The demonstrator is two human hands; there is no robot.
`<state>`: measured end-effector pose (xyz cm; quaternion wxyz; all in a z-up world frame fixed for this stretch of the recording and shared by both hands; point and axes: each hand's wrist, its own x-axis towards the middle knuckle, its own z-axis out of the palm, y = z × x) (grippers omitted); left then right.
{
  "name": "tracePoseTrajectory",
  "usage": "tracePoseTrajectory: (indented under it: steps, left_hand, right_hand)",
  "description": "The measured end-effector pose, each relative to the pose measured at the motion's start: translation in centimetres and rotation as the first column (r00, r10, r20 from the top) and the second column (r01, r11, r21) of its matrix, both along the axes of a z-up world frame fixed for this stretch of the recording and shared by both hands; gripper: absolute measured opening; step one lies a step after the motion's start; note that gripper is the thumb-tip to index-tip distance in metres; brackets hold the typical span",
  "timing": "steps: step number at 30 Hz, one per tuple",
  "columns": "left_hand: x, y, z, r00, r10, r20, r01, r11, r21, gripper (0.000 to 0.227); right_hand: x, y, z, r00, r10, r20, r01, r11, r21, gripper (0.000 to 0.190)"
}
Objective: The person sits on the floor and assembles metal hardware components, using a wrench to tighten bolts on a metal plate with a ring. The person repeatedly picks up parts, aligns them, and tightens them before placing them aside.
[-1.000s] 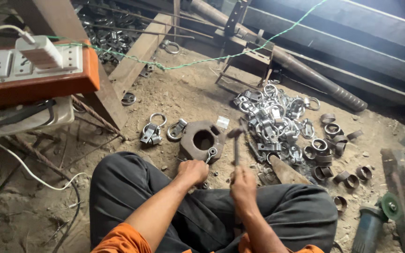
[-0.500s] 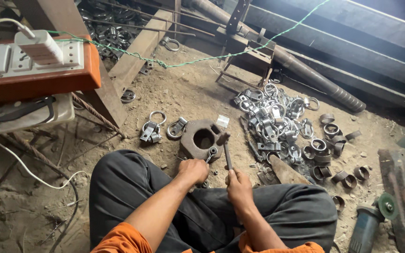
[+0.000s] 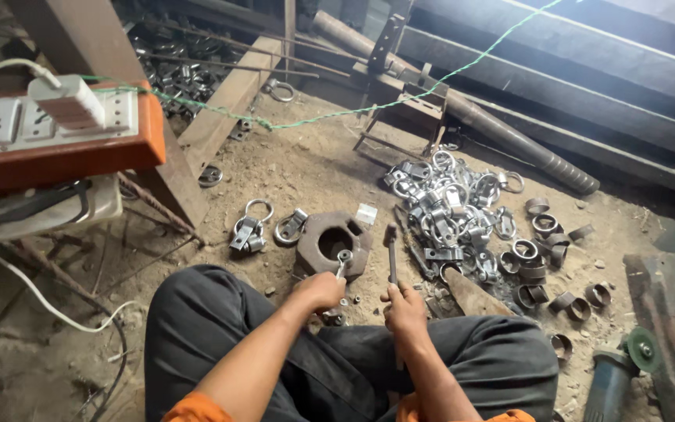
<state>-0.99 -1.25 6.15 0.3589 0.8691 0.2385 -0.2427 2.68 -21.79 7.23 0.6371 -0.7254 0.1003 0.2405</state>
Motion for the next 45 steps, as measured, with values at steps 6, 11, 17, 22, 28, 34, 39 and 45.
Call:
tracePoseTrajectory:
  steps: [6, 11, 17, 22, 28, 34, 39, 45]
  left_hand:
    - [-0.1, 1.1, 1.3, 0.979, 0.200, 0.037, -0.074, 0.521, -0.850, 0.045]
    - [-1.1, 1.4, 4.9, 0.978, 0.209, 0.000, -0.004, 0.019, -1.000, 0.039]
    - [-1.3, 1.3, 5.3, 0.982, 0.185, -0.026, -0.010, -0.082, -0.997, 0.040]
    - [-1.2, 1.2, 4.6, 0.978, 0.209, -0.010, 0.000, -0.048, -0.999, 0.039]
    - [-0.5, 0.9, 3.5, 0.930, 0.347, 0.124, 0.004, 0.328, -0.945, 0.041]
    - [-0.6, 1.0, 4.4, 0.873, 0.475, 0.112, 0.001, 0.228, -0.974, 0.039]
    - [-1.3, 1.8, 5.5, 0.804, 0.592, 0.056, 0.035, 0.048, -0.998, 0.039]
    - [-0.7, 1.1, 5.3, 0.757, 0.647, 0.095, 0.054, 0.084, -0.995, 0.034]
  right_hand:
    - [1.8, -1.1, -1.5, 0.963, -0.168, -0.210, 0.199, 0.971, 0.135, 0.019]
    - [2.0, -0.8, -1.2, 0.964, -0.200, -0.174, 0.232, 0.953, 0.194, 0.019]
    - [1.3, -0.4, 0.8, 0.970, -0.173, -0.173, 0.202, 0.965, 0.165, 0.020]
    - [1.7, -0.7, -0.1, 0.971, -0.172, -0.164, 0.200, 0.964, 0.173, 0.023]
    - [2.3, -1.2, -0.2, 0.998, -0.044, -0.040, 0.044, 0.999, 0.002, 0.025]
    - [4.1, -1.5, -4.3, 0.963, 0.268, -0.015, -0.255, 0.896, -0.364, 0.031]
    - [3.4, -0.9, -5.2, 0.643, 0.634, 0.429, -0.211, 0.685, -0.697, 0.039]
    - [0.2, 1.4, 2.9, 0.920, 0.335, 0.203, -0.358, 0.929, 0.090, 0.051]
